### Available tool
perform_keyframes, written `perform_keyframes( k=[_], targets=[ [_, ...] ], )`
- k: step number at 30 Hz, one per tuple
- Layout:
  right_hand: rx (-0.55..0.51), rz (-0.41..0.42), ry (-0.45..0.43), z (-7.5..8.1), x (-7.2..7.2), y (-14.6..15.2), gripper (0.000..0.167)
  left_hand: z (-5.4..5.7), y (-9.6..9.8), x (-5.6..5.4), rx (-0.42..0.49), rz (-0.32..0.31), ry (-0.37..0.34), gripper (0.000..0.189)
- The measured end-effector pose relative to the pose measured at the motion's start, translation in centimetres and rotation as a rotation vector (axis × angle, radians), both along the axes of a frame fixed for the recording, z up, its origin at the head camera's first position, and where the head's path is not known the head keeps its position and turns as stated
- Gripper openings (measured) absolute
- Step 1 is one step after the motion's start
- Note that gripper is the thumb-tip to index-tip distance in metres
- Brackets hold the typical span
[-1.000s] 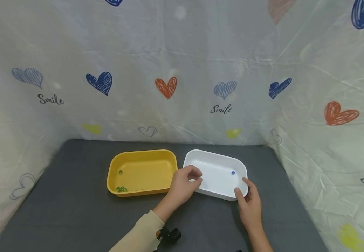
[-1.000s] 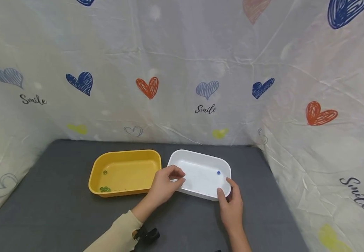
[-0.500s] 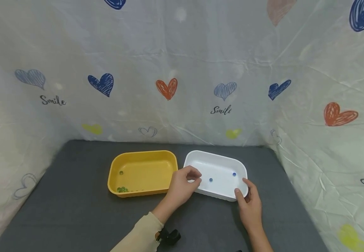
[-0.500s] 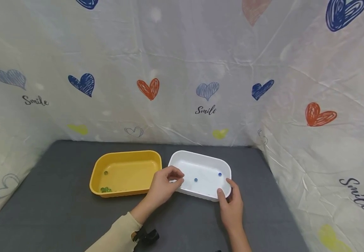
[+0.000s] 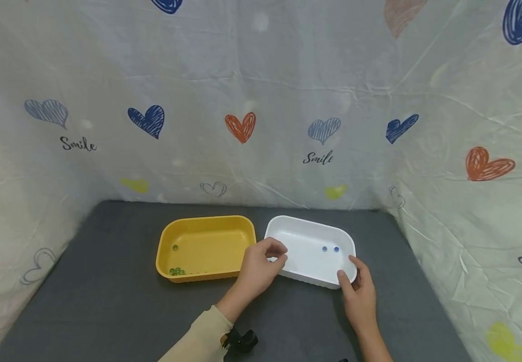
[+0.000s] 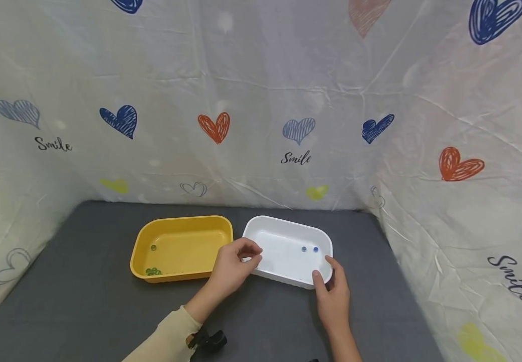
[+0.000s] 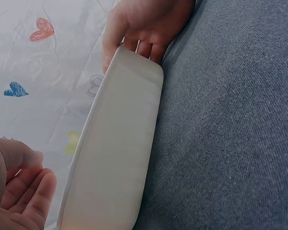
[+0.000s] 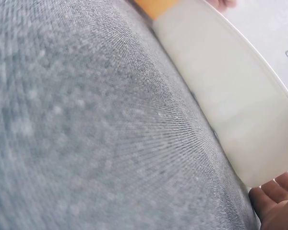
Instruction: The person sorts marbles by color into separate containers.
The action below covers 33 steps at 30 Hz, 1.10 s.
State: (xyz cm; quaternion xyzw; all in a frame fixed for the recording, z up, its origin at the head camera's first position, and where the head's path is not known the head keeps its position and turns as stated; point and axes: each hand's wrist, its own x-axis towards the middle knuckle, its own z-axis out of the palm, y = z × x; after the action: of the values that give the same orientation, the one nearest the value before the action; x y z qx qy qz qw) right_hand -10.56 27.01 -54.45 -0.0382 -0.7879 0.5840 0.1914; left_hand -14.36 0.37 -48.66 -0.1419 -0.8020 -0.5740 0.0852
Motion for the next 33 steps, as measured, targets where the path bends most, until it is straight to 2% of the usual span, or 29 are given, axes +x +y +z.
perform_keyframes(
  k=[5, 9, 15, 20, 24, 26, 28, 33],
  targets=[
    [-0.013, 0.003, 0.003, 0.0, 0.0, 0.0, 0.051, -0.2, -0.5, 0.0, 0.017, 0.002, 0.018, 0.011],
    [0.002, 0.003, -0.002, 0.1, -0.1, 0.0, 0.051, -0.4, -1.0, 0.2, 0.045, 0.022, 0.005, 0.011],
    [-0.008, 0.007, -0.002, 0.0, 0.0, 0.1, 0.051, -0.5, -2.1, 0.5, 0.087, 0.072, 0.013, 0.013],
    [-0.013, 0.018, 0.006, 0.0, -0.3, 0.3, 0.053, -0.2, -3.4, 0.4, 0.06, 0.14, 0.029, 0.014],
    [0.012, 0.041, 0.013, 0.4, -0.8, 0.5, 0.058, -0.2, -4.6, 0.1, 0.035, 0.182, 0.072, 0.012],
    [0.07, 0.032, 0.009, 0.8, -1.0, 0.8, 0.062, -0.1, -5.2, 0.1, -0.002, 0.192, 0.101, 0.011],
    [0.153, 0.001, -0.008, 1.5, -1.1, 1.0, 0.066, 0.0, -5.7, 0.1, -0.077, 0.207, 0.125, 0.011],
    [0.34, -0.068, -0.059, 4.2, -1.7, 1.0, 0.071, 0.9, -6.6, 0.5, -0.325, 0.229, 0.131, 0.028]
  ],
)
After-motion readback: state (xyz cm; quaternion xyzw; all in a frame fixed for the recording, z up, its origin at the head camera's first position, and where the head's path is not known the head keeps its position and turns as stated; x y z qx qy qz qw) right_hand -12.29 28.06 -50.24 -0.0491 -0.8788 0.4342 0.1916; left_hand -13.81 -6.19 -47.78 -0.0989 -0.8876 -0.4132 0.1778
